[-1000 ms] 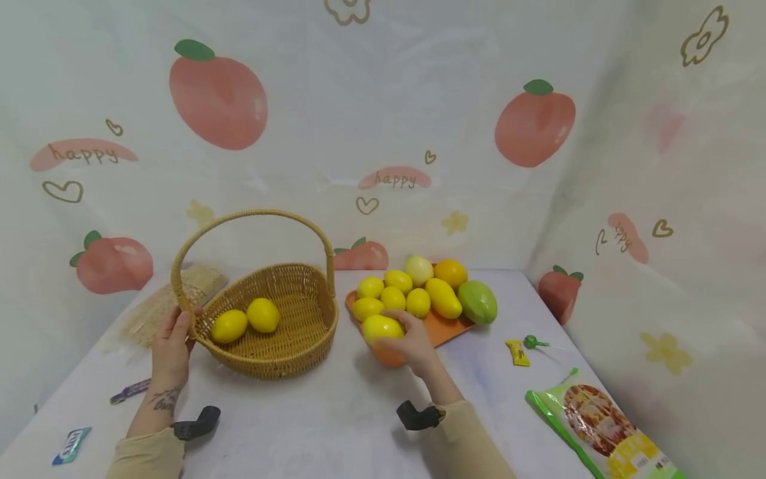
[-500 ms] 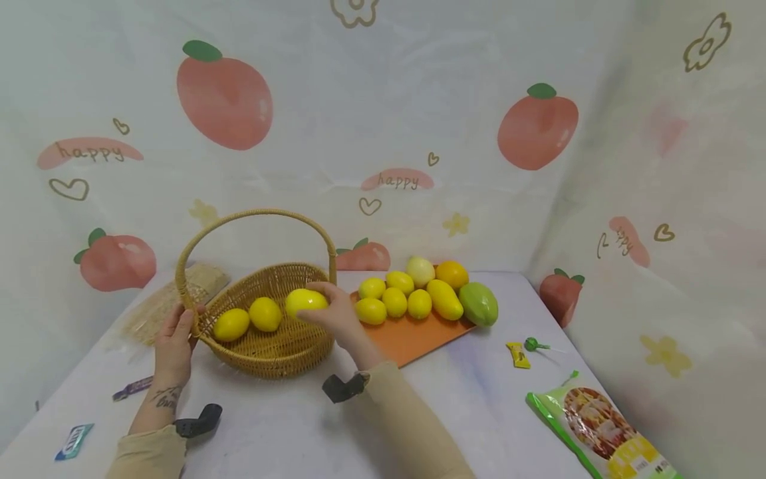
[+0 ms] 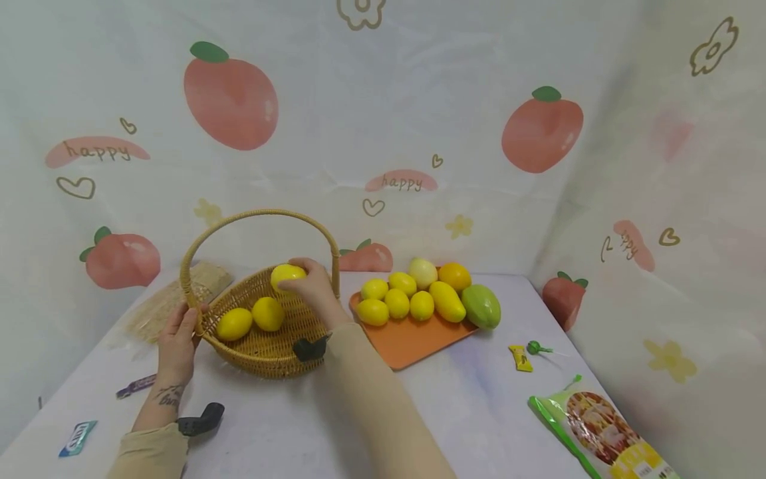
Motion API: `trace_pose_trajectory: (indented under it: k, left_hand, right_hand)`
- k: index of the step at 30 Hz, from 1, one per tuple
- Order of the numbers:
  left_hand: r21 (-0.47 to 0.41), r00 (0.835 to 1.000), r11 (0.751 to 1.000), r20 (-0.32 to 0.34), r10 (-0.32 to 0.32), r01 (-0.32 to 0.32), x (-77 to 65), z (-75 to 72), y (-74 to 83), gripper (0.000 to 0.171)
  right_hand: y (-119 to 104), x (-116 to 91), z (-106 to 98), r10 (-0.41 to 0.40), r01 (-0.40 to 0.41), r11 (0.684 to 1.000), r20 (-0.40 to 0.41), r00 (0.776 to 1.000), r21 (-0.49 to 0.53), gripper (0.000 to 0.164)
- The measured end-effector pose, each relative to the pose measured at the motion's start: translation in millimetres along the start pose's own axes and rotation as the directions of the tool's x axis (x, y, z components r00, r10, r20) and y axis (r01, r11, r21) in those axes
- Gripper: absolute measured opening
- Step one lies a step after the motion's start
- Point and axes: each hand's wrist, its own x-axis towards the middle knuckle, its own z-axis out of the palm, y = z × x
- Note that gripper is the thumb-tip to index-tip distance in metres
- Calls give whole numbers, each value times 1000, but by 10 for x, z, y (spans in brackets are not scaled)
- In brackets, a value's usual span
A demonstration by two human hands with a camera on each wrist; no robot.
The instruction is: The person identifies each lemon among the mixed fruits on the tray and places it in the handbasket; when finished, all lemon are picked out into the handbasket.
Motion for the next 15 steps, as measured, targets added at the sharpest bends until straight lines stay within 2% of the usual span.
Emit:
trace_pose_trajectory:
  k: [4, 7, 11, 15]
  left_hand:
    - [8, 1000, 1000, 11, -4, 4, 6, 1, -11, 55]
    - [13, 1000, 1000, 13, -2, 2, 9, 1, -12, 55]
    - [-2, 1000, 1000, 2, 6, -6, 4, 8, 2, 54]
    - [-21, 1000, 1000, -7, 6, -6, 2, 7, 3, 54]
  right_hand:
    - [16, -10, -10, -16, 16, 1000, -1, 1000, -9, 50]
    - [-10, -103, -76, -34, 34, 999, 8, 999, 1, 47]
    - [-17, -244, -248, -77, 76, 993, 6, 997, 87, 44]
    - [6, -383, -480, -108, 116, 978, -57, 993, 172, 44]
